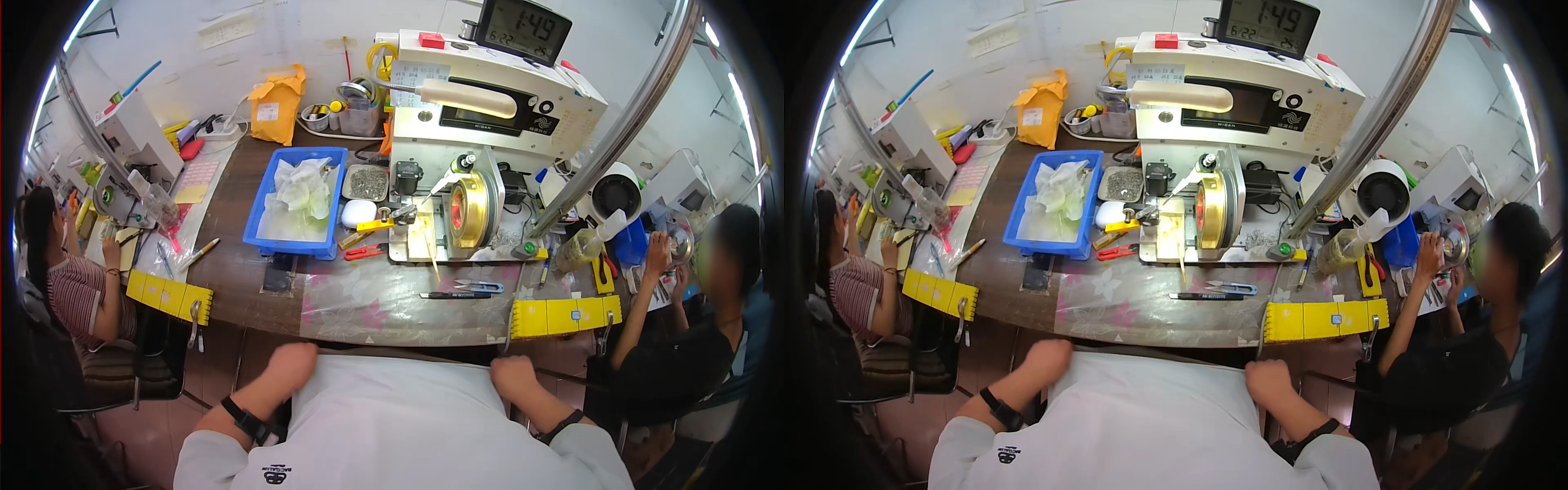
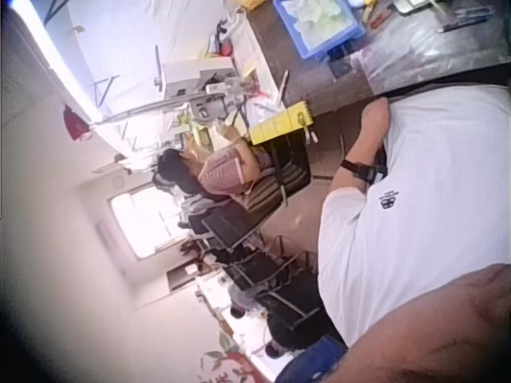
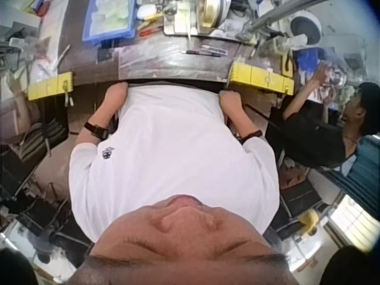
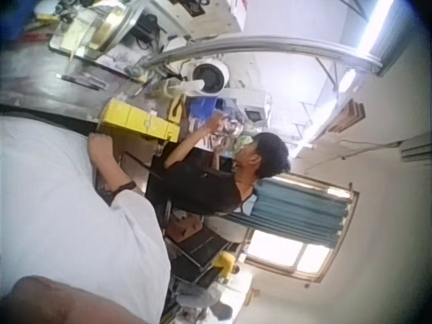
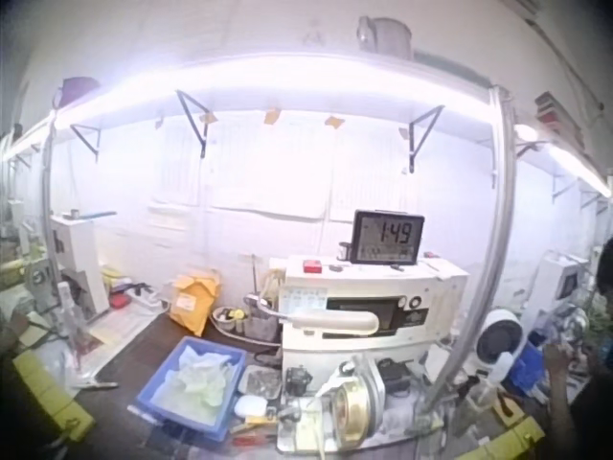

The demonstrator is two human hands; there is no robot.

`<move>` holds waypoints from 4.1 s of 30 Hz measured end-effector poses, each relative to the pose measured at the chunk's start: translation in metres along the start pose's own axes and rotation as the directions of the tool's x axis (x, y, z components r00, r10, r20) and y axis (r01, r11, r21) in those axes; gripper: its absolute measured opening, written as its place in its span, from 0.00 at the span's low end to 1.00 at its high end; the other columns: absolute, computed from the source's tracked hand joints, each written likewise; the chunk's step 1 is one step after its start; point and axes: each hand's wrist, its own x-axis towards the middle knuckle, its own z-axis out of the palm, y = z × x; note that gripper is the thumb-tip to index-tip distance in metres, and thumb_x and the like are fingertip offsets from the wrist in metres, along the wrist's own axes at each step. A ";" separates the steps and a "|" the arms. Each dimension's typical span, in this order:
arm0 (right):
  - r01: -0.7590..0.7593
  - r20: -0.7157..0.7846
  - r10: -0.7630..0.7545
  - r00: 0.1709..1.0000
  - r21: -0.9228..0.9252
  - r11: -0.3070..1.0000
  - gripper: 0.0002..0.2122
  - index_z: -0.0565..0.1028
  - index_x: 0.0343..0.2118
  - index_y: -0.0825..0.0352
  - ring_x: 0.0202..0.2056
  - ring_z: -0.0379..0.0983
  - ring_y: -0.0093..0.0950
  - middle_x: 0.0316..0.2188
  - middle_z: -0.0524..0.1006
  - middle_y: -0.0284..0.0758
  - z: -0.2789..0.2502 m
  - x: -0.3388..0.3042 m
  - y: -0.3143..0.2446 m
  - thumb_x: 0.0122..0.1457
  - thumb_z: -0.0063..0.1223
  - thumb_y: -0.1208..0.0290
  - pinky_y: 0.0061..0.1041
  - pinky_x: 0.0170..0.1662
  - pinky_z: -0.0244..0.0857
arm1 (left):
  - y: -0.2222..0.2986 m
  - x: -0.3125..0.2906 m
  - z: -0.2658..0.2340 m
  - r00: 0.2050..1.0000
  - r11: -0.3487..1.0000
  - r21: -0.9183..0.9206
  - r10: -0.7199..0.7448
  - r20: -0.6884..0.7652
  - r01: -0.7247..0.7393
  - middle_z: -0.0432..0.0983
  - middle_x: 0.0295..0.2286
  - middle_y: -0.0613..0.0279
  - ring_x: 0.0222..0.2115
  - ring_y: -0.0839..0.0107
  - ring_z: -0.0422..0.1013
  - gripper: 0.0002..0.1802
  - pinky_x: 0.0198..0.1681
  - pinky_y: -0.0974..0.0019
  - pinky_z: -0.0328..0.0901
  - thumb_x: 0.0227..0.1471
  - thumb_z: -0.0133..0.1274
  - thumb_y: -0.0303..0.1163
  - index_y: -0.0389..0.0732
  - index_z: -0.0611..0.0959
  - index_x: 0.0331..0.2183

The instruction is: Assembling or repairing small electronic components using precision tools at a workstation.

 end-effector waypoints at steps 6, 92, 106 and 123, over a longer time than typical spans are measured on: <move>-0.016 0.118 0.038 0.992 -0.182 0.983 0.10 0.77 0.25 0.63 0.29 0.76 0.39 0.24 0.78 0.39 0.005 0.008 -0.003 0.53 0.45 0.64 0.39 0.34 0.67 | -0.021 0.005 -0.008 0.995 0.982 0.177 0.054 0.079 -0.067 0.77 0.27 0.49 0.31 0.54 0.75 0.10 0.32 0.54 0.70 0.44 0.46 0.29 0.37 0.81 0.27; -0.532 -0.842 0.034 0.538 -0.308 0.789 0.09 0.71 0.36 0.70 0.35 0.71 0.45 0.31 0.75 0.45 -0.395 0.148 0.011 0.55 0.41 0.74 0.41 0.40 0.66 | 0.071 0.031 -0.174 0.842 0.866 0.137 0.499 -0.204 -0.480 0.75 0.21 0.57 0.22 0.58 0.73 0.21 0.23 0.56 0.65 0.52 0.48 0.44 0.42 0.76 0.43; 0.495 -0.445 0.592 0.672 0.865 0.089 0.21 0.60 0.55 0.70 0.29 0.68 0.17 0.39 0.70 0.36 -0.146 -0.043 0.043 0.57 0.48 0.77 0.14 0.32 0.66 | 0.092 0.056 -0.151 0.754 0.468 -0.594 0.343 -0.560 -0.654 0.66 0.14 0.61 0.13 0.67 0.62 0.16 0.20 0.64 0.61 0.57 0.46 0.42 0.38 0.78 0.32; 0.049 0.010 0.176 0.984 0.945 -0.324 0.06 0.67 0.38 0.68 0.17 0.59 0.21 0.20 0.66 0.32 -0.094 -0.002 -0.015 0.61 0.39 0.74 0.19 0.23 0.56 | 0.174 0.075 -0.112 0.913 0.151 -0.977 0.357 0.199 0.154 0.60 0.14 0.70 0.10 0.81 0.52 0.08 0.12 0.74 0.46 0.54 0.45 0.35 0.41 0.72 0.29</move>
